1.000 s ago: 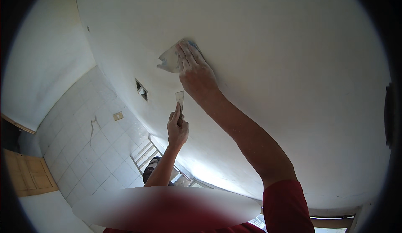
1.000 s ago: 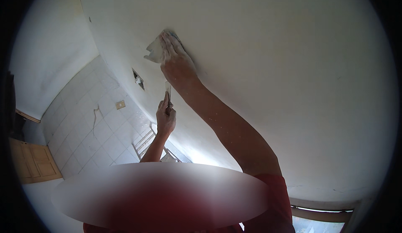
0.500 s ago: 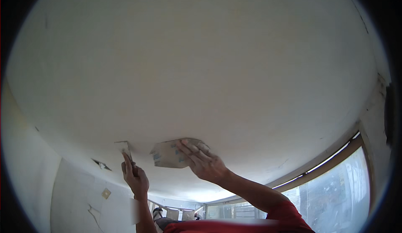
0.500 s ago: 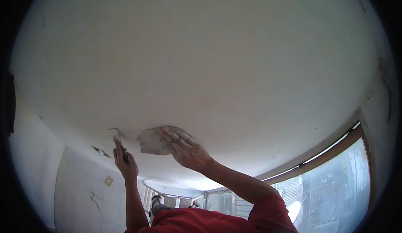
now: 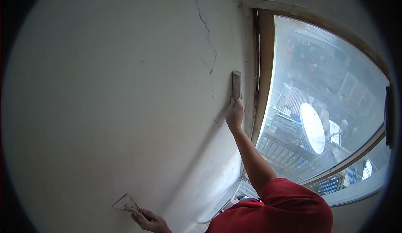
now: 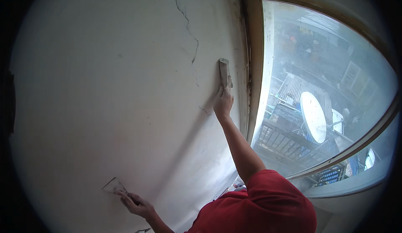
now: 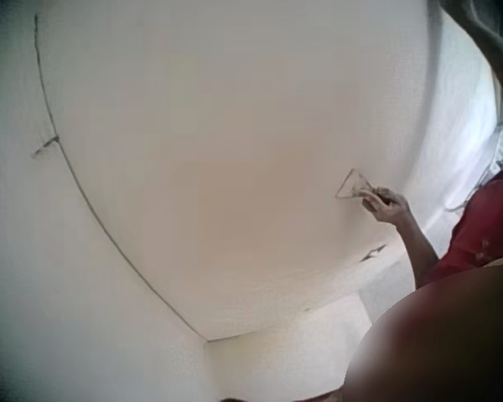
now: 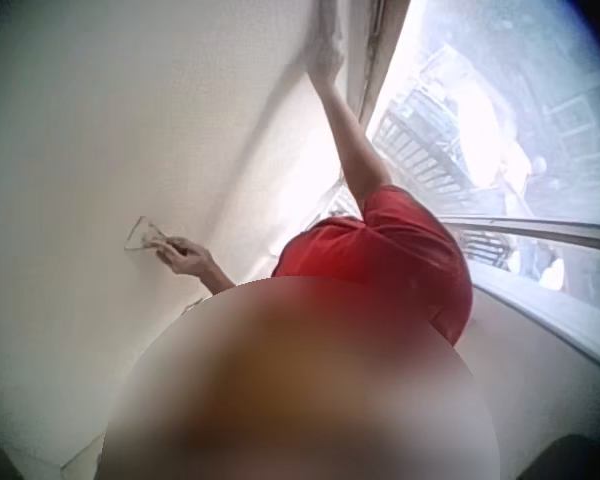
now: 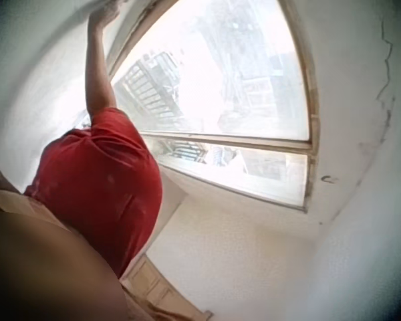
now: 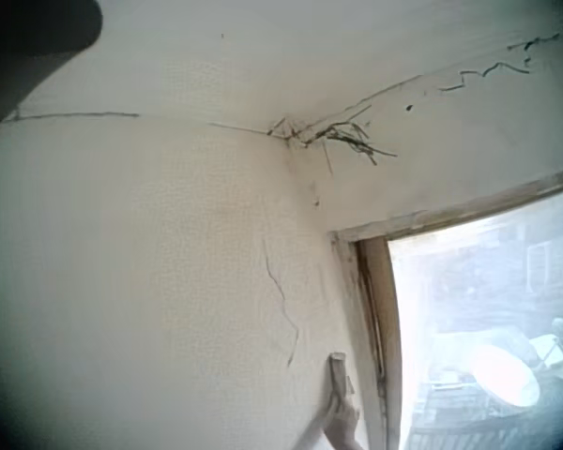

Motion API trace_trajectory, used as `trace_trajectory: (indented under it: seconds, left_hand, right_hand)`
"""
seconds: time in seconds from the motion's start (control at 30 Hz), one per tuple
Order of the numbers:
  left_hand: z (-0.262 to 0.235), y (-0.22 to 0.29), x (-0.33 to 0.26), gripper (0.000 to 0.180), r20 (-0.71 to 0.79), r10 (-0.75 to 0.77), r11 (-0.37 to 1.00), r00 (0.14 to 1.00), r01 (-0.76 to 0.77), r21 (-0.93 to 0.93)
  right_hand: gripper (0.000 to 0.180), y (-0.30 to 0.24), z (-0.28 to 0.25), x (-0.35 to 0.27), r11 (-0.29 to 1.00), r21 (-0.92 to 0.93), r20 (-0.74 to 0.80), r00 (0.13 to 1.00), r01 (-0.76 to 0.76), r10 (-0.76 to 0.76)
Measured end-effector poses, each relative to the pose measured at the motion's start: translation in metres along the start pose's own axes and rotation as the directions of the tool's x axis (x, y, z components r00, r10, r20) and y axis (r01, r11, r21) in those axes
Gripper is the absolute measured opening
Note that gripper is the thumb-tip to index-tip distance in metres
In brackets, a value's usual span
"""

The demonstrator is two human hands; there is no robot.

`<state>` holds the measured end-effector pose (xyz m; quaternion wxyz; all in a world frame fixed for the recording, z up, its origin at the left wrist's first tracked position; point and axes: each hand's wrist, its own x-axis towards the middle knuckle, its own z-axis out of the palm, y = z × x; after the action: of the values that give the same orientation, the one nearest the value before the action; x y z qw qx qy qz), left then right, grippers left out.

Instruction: Repairing a crack in a wall by scraping with a putty knife and sanding with sandpaper.

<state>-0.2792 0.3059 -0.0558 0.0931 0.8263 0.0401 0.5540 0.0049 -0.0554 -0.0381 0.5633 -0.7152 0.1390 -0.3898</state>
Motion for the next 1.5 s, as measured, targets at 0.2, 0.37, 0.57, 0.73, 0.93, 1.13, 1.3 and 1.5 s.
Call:
trace_trajectory:
  seconds: [0.2,0.37,0.57,0.73,0.93,1.13,1.3,1.5]
  left_hand:
    - [0.031,0.03,0.021,0.05,0.116,0.135,0.991,0.984,-0.131,-0.039]
    - [0.046,0.077,0.05,0.051,0.113,0.2,0.977,0.973,-0.189,-0.101]
    - [0.058,0.095,0.024,0.058,0.271,0.169,0.949,0.948,-0.081,-0.306]
    - [0.071,0.118,0.009,0.054,0.285,0.216,0.869,0.934,-0.05,-0.492]
    - [0.083,0.131,-0.001,0.052,0.348,0.271,0.727,0.897,0.046,-0.685]
    - [0.087,0.128,-0.012,0.054,0.42,0.281,0.688,0.863,0.124,-0.715]
    - [0.09,0.129,-0.011,0.048,0.515,0.275,0.718,0.812,0.184,-0.672]
    - [0.127,0.2,0.035,0.064,0.305,0.412,0.49,0.859,0.073,-0.869]
  right_hand:
    - [0.049,-0.052,0.003,0.032,0.914,-0.061,-0.171,0.898,0.402,-0.406]
    - [0.039,-0.107,-0.005,0.124,0.733,-0.014,-0.202,0.716,0.68,-0.668]
    - [0.042,0.064,-0.028,0.053,0.853,-0.18,-0.041,0.862,0.49,-0.504]
    - [0.023,0.061,-0.109,0.022,0.935,-0.285,0.167,0.971,0.212,-0.169]
    - [0.04,-0.164,-0.216,0.096,0.382,-0.635,-0.131,0.394,0.671,-0.91]
    - [0.046,-0.248,-0.344,0.153,0.174,-0.965,-0.172,0.024,0.198,-0.985]
    - [0.045,-0.232,-0.323,0.186,0.316,-0.947,-0.306,0.145,0.053,-0.941]
    - [0.042,-0.2,-0.162,0.201,-0.058,-0.809,0.26,0.267,0.585,-0.928]
